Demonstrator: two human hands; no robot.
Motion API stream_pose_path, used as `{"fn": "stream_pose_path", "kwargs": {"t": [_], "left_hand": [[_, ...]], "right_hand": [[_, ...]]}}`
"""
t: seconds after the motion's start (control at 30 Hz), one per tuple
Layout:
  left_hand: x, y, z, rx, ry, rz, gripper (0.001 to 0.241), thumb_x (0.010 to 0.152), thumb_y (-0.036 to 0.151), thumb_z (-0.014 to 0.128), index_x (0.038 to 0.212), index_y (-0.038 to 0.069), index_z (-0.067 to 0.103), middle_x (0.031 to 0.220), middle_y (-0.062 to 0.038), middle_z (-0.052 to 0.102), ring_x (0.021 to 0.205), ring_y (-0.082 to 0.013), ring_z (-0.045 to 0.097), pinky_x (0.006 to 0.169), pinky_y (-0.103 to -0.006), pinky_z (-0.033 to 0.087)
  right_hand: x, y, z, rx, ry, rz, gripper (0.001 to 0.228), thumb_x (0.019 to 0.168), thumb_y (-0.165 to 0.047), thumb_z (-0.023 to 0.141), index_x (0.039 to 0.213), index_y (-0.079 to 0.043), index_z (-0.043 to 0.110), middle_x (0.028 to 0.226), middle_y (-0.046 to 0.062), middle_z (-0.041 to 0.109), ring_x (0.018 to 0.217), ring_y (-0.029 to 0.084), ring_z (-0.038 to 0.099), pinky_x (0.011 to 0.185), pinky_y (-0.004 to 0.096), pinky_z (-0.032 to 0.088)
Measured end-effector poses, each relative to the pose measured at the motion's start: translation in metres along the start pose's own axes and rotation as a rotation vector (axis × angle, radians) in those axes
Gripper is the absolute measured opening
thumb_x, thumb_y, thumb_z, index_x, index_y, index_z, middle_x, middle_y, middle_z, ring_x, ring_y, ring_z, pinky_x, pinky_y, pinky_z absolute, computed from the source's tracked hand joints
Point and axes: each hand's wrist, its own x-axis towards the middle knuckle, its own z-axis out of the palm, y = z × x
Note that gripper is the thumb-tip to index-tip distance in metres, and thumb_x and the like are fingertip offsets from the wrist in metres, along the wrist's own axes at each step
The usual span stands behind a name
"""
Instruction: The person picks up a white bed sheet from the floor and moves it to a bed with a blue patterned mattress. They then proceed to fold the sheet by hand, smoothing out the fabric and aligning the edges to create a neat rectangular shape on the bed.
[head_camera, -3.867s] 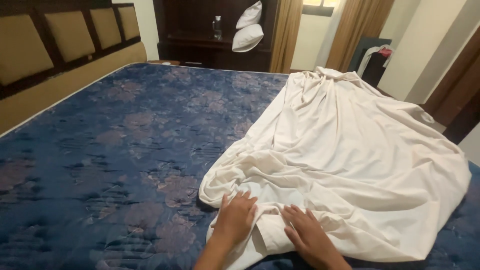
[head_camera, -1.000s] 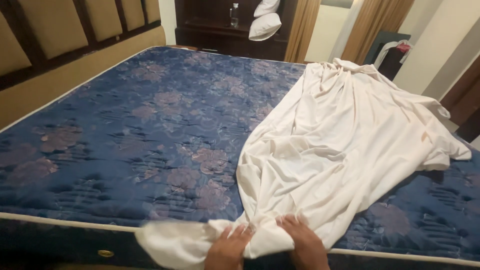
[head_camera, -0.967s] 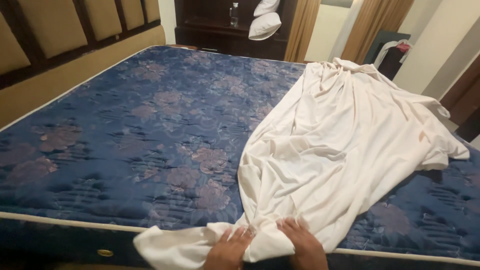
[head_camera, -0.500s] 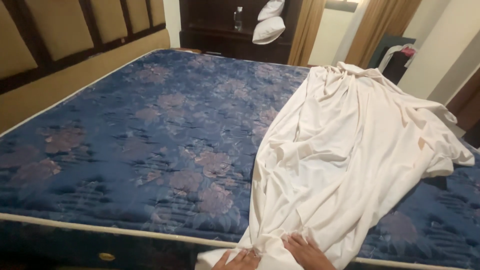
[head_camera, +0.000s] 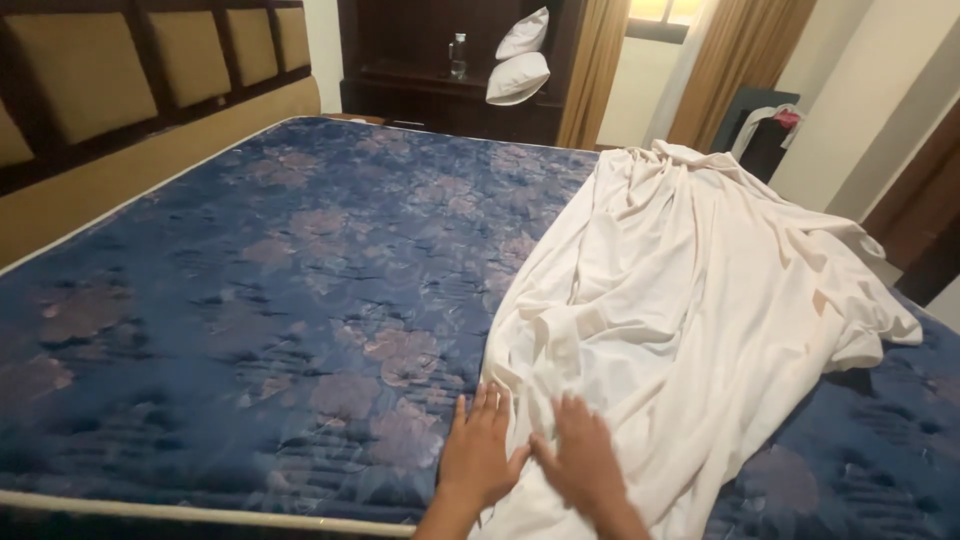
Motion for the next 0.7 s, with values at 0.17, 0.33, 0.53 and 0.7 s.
{"fn": "stream_pose_path", "kwargs": {"t": [0.17,0.33,0.53,0.7], "left_hand": [[0.001,0.002,0.005,0.112,-0.085,-0.071,0.079,0.091,0.045,0.061,0.148,-0.005,0.038,0.157,-0.023,0.036,0.15,-0.0349,0.025,0.12,-0.06,0.011],[-0.002,-0.01,0.032,0.179,0.016,-0.022,0.066,0.098,0.039,0.052,0.145,-0.006,0.044,0.153,-0.023,0.042,0.147,-0.0351,0.03,0.118,-0.0609,0.012],[-0.002,-0.009,0.041,0.267,-0.045,-0.062,0.056,0.099,0.031,0.048,0.144,-0.003,0.047,0.153,-0.019,0.045,0.147,-0.0318,0.031,0.117,-0.066,0.009],[-0.013,0.001,0.031,0.267,-0.118,-0.085,0.055,0.098,0.029,0.05,0.144,-0.002,0.048,0.152,-0.018,0.047,0.148,-0.0315,0.031,0.117,-0.0682,0.007]], "right_hand": [[-0.003,-0.007,0.007,-0.131,-0.106,0.051,0.06,0.093,-0.042,0.058,0.141,-0.008,0.053,0.147,0.018,0.052,0.143,0.035,0.04,0.117,0.051,0.025],[-0.005,-0.012,0.001,-0.108,-0.108,0.058,0.061,0.093,-0.044,0.059,0.142,-0.009,0.053,0.148,0.017,0.051,0.142,0.034,0.041,0.118,0.049,0.026],[-0.008,-0.02,-0.011,-0.11,-0.184,0.084,0.066,0.09,-0.046,0.062,0.146,-0.012,0.052,0.153,0.014,0.048,0.142,0.034,0.039,0.116,0.048,0.026],[-0.03,-0.022,-0.016,-0.136,-0.173,0.041,0.066,0.088,-0.043,0.062,0.146,-0.014,0.054,0.154,0.011,0.049,0.143,0.033,0.038,0.115,0.049,0.026]]}}
